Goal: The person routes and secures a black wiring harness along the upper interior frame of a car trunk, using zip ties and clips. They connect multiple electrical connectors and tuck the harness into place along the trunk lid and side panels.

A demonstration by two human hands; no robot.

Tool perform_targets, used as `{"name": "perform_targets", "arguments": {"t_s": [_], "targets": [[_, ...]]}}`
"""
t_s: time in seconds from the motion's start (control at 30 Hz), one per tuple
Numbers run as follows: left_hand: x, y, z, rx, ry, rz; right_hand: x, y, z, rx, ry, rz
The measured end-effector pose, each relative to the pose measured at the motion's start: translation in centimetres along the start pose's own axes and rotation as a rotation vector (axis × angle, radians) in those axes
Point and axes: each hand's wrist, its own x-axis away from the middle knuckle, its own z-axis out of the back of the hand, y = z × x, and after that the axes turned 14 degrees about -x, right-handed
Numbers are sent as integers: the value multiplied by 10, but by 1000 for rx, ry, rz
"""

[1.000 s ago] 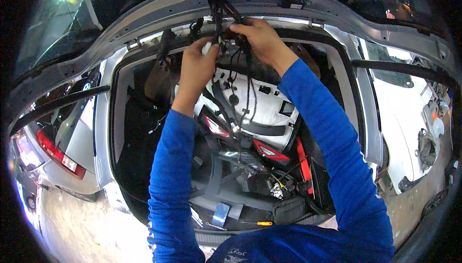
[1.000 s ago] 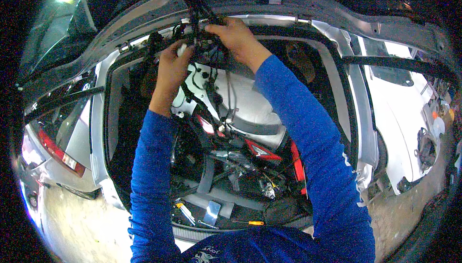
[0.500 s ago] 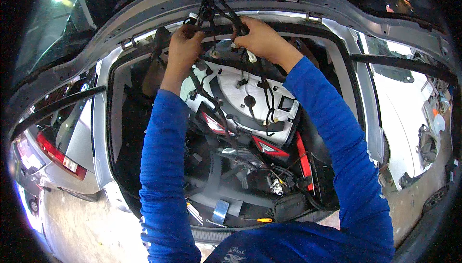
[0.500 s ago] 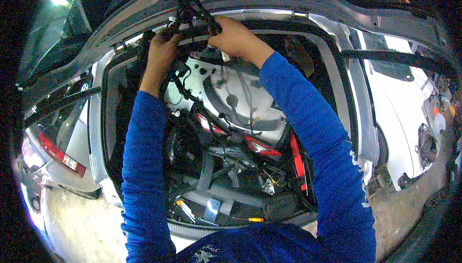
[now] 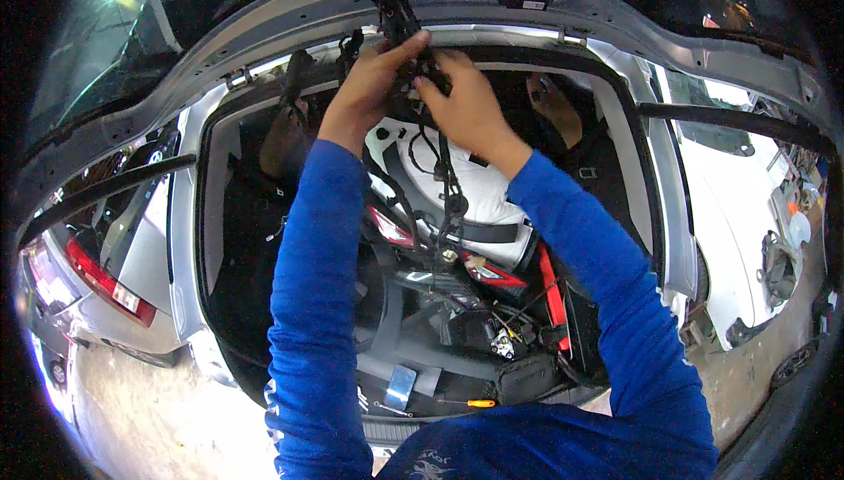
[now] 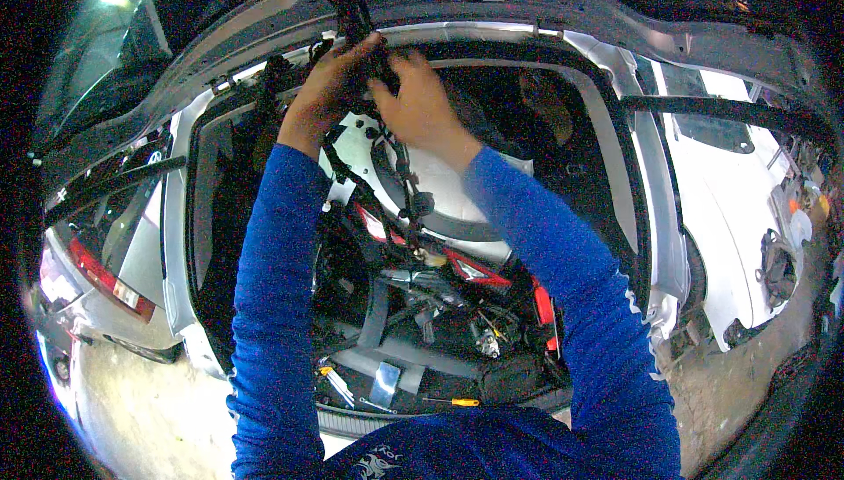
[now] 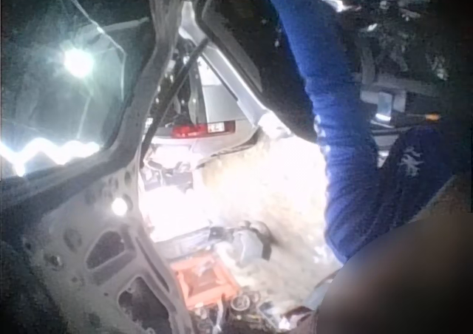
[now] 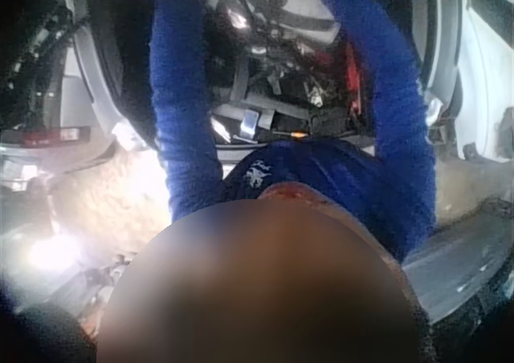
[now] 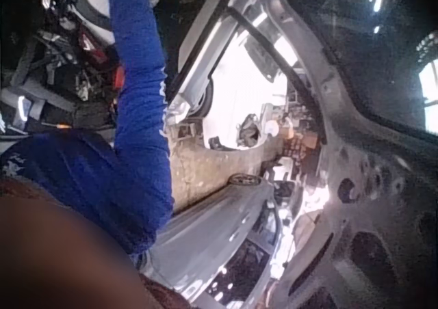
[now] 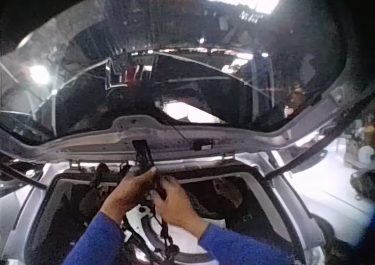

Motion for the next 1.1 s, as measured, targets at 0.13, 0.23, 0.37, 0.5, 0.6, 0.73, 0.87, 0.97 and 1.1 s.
{"name": "perform_targets", "arguments": {"t_s": [0.13, 0.23, 0.37, 0.5, 0.6, 0.73, 0.87, 0.97, 1.1], "targets": [[10, 0, -6, 24, 50, -57, 60, -14, -10, 182, 129, 233], [25, -8, -5, 126, 134, 37, 84, -9, 11, 15, -19, 15], [35, -19, -13, 149, 11, 0, 71, 6, 30, -197, 111, -379], [40, -20, -20, 94, 48, 19, 64, 8, 4, -343, 12, -324], [45, -18, -19, 112, 117, 64, 79, -4, -21, -99, 27, -251], [51, -20, -15, -2, 234, 65, 106, -25, -27, -214, -81, -362], [50, -23, -21, 331, 95, 149, 122, -28, -18, -384, -67, -489], [49, -21, -29, 379, 109, 174, 125, -21, -10, -500, -87, -609], [55, -16, -38, 290, 205, 119, 110, -23, 0, -435, 69, -322]]}}
